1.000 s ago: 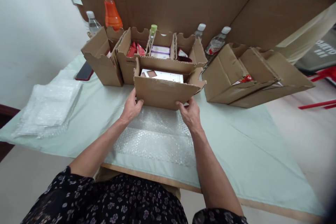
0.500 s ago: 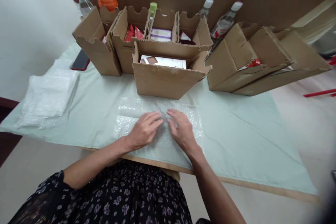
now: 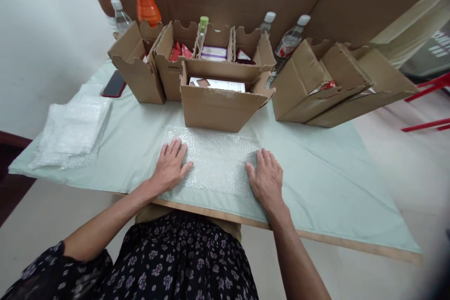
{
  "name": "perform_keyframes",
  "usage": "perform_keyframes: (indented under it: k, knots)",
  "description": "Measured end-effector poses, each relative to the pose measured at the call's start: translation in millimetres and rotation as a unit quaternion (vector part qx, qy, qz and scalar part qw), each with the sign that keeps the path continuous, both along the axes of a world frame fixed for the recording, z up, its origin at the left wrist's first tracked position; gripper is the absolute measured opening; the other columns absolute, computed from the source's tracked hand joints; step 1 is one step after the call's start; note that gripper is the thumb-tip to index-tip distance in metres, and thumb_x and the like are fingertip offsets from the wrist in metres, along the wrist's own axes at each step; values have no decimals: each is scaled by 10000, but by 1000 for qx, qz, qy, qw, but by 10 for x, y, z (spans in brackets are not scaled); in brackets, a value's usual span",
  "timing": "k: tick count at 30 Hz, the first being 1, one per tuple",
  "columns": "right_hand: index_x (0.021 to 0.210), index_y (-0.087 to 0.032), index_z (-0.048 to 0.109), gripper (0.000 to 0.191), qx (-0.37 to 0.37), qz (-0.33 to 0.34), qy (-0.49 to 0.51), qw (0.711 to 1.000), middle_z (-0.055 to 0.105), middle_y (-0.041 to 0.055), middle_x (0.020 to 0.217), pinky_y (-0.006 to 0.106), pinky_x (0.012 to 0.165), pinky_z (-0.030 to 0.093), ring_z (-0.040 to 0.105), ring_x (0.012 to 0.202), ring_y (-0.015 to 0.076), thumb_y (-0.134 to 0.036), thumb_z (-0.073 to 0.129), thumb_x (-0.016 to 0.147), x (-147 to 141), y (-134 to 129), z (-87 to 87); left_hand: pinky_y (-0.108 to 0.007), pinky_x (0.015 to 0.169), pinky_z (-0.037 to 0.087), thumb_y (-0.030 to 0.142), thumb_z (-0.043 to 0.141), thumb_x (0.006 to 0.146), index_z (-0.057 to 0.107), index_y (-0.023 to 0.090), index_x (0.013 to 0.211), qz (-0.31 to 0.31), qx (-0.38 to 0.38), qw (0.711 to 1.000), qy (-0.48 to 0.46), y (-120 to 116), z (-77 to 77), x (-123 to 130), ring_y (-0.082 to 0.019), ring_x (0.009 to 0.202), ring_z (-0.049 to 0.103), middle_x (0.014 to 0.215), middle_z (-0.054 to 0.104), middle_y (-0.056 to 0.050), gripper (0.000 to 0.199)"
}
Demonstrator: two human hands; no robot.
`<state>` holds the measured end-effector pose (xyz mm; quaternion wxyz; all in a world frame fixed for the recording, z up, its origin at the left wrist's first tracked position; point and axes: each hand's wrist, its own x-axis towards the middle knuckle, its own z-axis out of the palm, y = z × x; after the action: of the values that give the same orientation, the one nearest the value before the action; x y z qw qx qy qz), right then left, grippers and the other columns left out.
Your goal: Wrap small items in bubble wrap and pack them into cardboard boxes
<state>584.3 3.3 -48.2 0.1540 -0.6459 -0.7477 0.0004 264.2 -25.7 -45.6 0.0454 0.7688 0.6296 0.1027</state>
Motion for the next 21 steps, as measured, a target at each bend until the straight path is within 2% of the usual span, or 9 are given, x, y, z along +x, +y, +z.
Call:
perform_keyframes:
  k: [3,6,9,12,17,21]
  knots:
    - [1511,-113,487,575,14,59,26,998,467,182,1600,519,1208,313,370,1518,329,-429,361,1047,-343,104,106,-542,1278,232,335,419,1017,409,105,1528,-57,23,998,-32,190,50,265,-326,1574,281,1658,371,-193,560]
    - [1523,-133,486,544,-37,136,27,990,463,150,1611,477,1213,318,375,1519,300,-360,361,1046,-754,285,142,-519,1272,259,261,405,1003,412,111,1533,-94,19,994,-46,419,52,519,-303,1566,306,1652,392,-176,550]
    - [1504,-92,504,551,-78,153,8,985,474,175,1598,476,1200,331,393,1503,320,-363,390,1038,-918,440,87,-523,1271,249,336,418,1010,442,95,1516,-95,-9,995,-30,558,7,548,-319,1546,344,1625,430,-192,561]
    - [1509,-103,497,568,-58,133,4,989,471,178,1601,511,1202,315,385,1505,333,-403,407,1035,-767,504,-6,-542,1273,214,457,429,1010,429,104,1529,-54,-14,998,-19,572,-47,309,-341,1562,305,1650,385,-198,627]
    - [1520,-119,483,587,-37,71,-6,997,463,184,1604,543,1202,304,388,1502,334,-435,387,1034,-319,509,-107,-589,1255,188,511,412,1000,384,123,1557,71,3,997,-11,503,-91,-217,-378,1570,272,1669,331,-221,680]
    - [1507,-74,479,612,-28,24,-7,999,459,225,1594,565,1188,311,394,1493,355,-447,356,1037,-160,510,-114,-643,1245,148,515,380,1007,374,100,1555,105,-4,994,-9,450,-41,-361,-396,1572,256,1667,314,-252,687]
